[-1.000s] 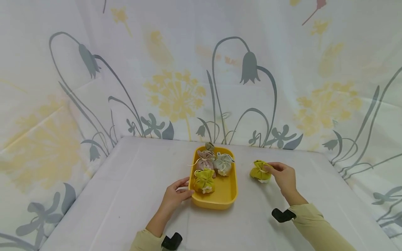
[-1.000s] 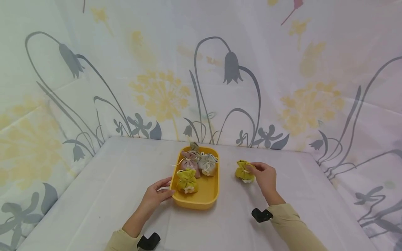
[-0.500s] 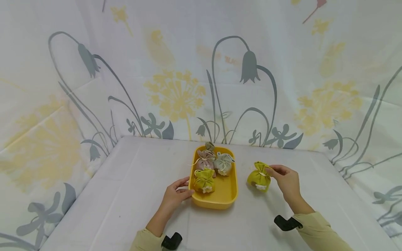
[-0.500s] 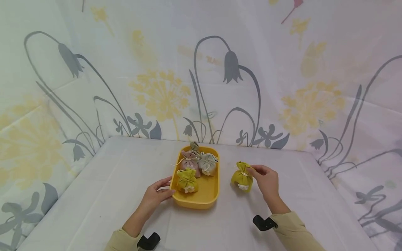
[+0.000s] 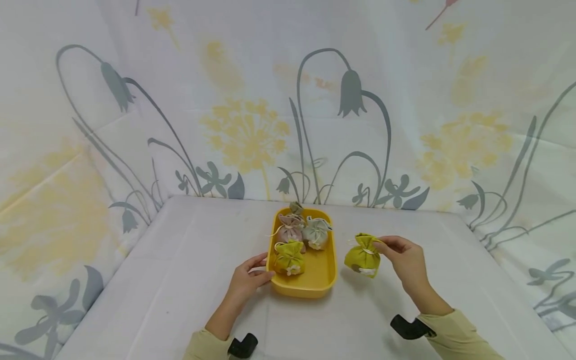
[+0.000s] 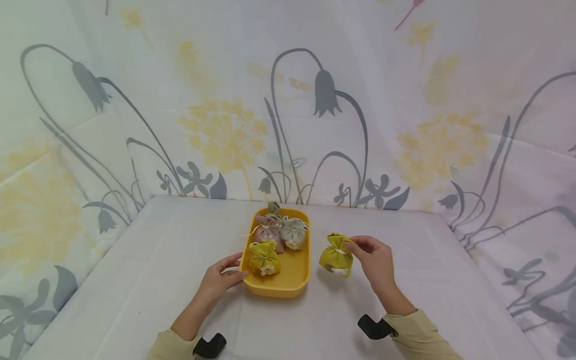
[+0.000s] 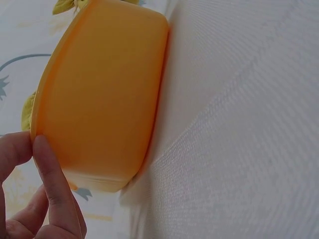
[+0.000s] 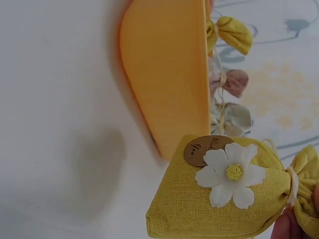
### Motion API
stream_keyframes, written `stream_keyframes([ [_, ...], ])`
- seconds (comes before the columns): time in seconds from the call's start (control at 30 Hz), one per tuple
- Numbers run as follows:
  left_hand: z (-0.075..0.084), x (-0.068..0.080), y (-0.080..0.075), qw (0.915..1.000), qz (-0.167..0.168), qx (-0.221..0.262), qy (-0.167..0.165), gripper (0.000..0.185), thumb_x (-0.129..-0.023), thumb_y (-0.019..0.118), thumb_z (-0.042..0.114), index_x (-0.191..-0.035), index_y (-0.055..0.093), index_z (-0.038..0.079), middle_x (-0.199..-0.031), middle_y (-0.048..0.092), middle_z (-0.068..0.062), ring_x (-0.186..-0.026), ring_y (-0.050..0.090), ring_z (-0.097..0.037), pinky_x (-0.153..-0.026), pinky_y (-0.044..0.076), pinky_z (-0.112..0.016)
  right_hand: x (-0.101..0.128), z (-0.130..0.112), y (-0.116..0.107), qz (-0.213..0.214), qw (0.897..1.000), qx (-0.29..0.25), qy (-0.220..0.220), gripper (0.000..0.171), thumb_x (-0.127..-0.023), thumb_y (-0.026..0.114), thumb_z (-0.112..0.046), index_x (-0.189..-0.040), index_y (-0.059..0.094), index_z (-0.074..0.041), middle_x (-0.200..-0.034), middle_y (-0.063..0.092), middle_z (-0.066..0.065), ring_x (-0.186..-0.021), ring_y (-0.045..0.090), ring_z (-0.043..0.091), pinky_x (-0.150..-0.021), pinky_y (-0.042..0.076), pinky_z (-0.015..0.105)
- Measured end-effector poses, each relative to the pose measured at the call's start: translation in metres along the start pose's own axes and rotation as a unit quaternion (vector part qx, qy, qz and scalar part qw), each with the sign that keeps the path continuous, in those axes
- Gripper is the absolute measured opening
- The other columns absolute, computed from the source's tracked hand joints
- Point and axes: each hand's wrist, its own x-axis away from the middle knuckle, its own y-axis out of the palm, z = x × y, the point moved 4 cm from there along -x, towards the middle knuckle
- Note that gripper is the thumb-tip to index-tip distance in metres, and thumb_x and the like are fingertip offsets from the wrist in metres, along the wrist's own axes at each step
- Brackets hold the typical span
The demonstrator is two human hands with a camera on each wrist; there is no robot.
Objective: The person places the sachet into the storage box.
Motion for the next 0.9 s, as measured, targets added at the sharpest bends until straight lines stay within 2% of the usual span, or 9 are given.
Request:
stream_keyframes([
  [0.43, -0.001, -0.001, -0.001, 0.9999, 0.008, -0.011, -0.003, 0.053, -0.081, 0.072, 0.009, -0.130, 0.053, 0.003, -0.113, 0.052, -0.013, -0.088, 0.061, -0.017, -0.074, 0.054, -0.029, 0.003, -0.020, 0.014, -0.013, 0.998, -0.040, -0.041, 0.026, -0.084, 0.071, -0.014, -0.097, 0.066, 0.008, -0.082, 0.067, -0.005, -0.076, 0.062, 0.005, -0.072, 0.051, 0.016],
  [0.63, 0.000, 0.001, -0.001, 1.0000, 0.002, -0.005, 0.002, 0.055, -0.082, 0.072, 0.008, -0.132, 0.050, 0.001, -0.115, 0.051, -0.015, -0.087, 0.061, -0.016, -0.074, 0.055, -0.029, 0.002, -0.030, 0.022, -0.024, 0.997, -0.043, -0.055, 0.024, -0.084, 0.070, -0.012, -0.097, 0.066, 0.008, -0.087, 0.068, 0.006, -0.076, 0.061, 0.006, -0.072, 0.051, 0.017],
  [0.9, 0.001, 0.002, 0.000, 1.0000, -0.002, 0.003, 0.005, 0.056, -0.082, 0.071, 0.007, -0.133, 0.049, -0.001, -0.115, 0.050, -0.016, -0.087, 0.060, -0.015, -0.074, 0.055, -0.030, -0.006, -0.043, 0.040, -0.063, 0.994, -0.054, -0.073, 0.021, -0.085, 0.068, -0.010, -0.097, 0.066, 0.008, -0.093, 0.066, 0.017, -0.078, 0.061, 0.009, -0.075, 0.051, 0.018],
])
